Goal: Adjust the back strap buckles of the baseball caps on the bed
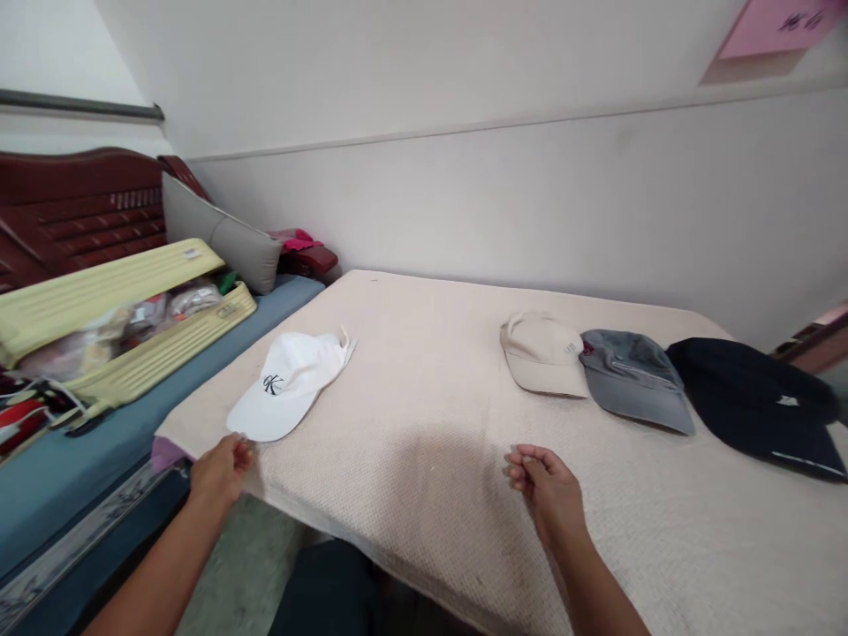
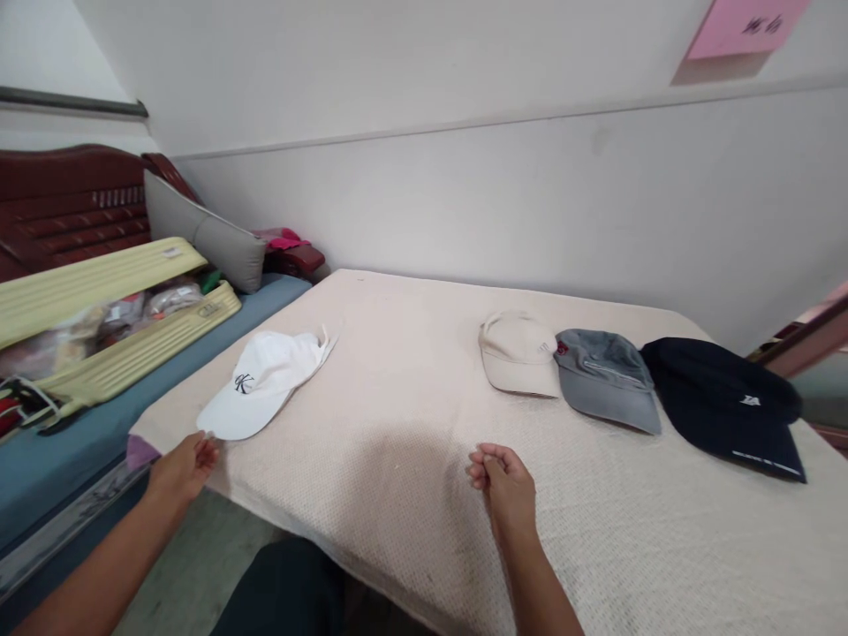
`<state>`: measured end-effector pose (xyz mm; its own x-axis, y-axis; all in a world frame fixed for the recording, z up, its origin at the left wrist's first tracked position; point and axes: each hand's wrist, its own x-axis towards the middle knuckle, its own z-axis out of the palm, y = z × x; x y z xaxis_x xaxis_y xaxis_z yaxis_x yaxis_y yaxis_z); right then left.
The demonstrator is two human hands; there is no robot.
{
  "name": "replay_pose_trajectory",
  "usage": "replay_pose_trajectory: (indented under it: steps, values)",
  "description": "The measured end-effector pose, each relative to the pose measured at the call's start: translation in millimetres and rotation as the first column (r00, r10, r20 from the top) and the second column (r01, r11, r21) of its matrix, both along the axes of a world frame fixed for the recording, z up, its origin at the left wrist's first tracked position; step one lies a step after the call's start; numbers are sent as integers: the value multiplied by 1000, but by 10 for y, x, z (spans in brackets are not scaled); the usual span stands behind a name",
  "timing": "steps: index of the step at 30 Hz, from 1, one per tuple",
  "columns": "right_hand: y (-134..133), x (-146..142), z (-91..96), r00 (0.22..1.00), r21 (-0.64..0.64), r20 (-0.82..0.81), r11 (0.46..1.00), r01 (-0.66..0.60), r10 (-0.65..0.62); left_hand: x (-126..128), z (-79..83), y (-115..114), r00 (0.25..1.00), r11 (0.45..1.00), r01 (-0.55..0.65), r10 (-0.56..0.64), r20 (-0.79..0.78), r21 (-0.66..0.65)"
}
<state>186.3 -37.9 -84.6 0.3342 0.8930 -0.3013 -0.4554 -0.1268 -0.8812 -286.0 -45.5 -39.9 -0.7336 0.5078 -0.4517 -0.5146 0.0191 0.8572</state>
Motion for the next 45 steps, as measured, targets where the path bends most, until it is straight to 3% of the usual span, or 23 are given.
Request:
replay_pose_trajectory:
  steps: [3, 8, 12, 17, 21, 24, 27, 29, 31, 33, 35, 37, 38, 39, 40, 43, 45]
  values:
    - [-3, -9, 11, 1000, -3, 14, 1000, -3, 3, -73, -19, 12, 999, 998, -25, 23, -28, -54]
    - [7, -20, 2, 999, 1, 35, 1000, 6, -6, -119, 52, 75, 999, 996, 30, -33, -30, -84]
    - [18, -32, -11, 999, -2, 40, 1000, 5, -5, -61, 182, 176, 998, 997, 39, -42, -43, -67]
    - [26, -36, -10, 997, -18, 80, 1000, -14, 16, 166, 421, 324, 996, 996, 77, -75, -45, 52]
    - [44, -65, 26, 995, -42, 79, 997, -60, 63, 691, 635, 264, 984, 963, 177, -178, -17, 203]
    - [35, -159, 112, 984, -38, -6, 983, -178, 178, 1342, 741, 48, 957, 874, 272, -288, -23, 402]
    - [-12, -274, 261, 909, -3, -194, 926, -378, 370, 2038, 686, -253, 927, 849, 331, -374, 27, 412]
    - [-44, -299, 368, 807, 79, -322, 864, -497, 494, 2425, 522, -461, 879, 834, 395, -465, 105, 386]
    - [-57, -243, 450, 758, 169, -411, 859, -483, 507, 2708, 283, -655, 797, 789, 507, -582, 161, 346]
    - [-52, -102, 494, 773, 167, -476, 906, -389, 420, 2884, 42, -819, 681, 712, 640, -700, 216, 289]
    - [-46, 86, 510, 803, 96, -507, 946, -310, 315, 2966, -117, -924, 490, 555, 790, -827, 274, 260]
    - [-62, 264, 520, 819, 47, -513, 961, -272, 257, 2976, -150, -940, 225, 323, 908, -914, 339, 268]
    - [-85, 333, 528, 822, 44, -513, 964, -263, 247, 2959, -126, -909, 123, 239, 927, -922, 366, 289]
    - [-117, 384, 538, 822, 54, -512, 965, -258, 248, 2931, -86, -854, 62, 197, 928, -919, 391, 318]
    - [-160, 417, 550, 822, 72, -507, 964, -257, 257, 2895, -40, -778, 62, 222, 910, -909, 413, 352]
    - [-344, 407, 576, 823, 129, -475, 950, -285, 312, 2763, 62, -485, 171, 415, 795, -853, 493, 443]
    - [-495, 334, 563, 805, 146, -466, 930, -338, 366, 2686, 86, -289, 179, 442, 762, -846, 502, 473]
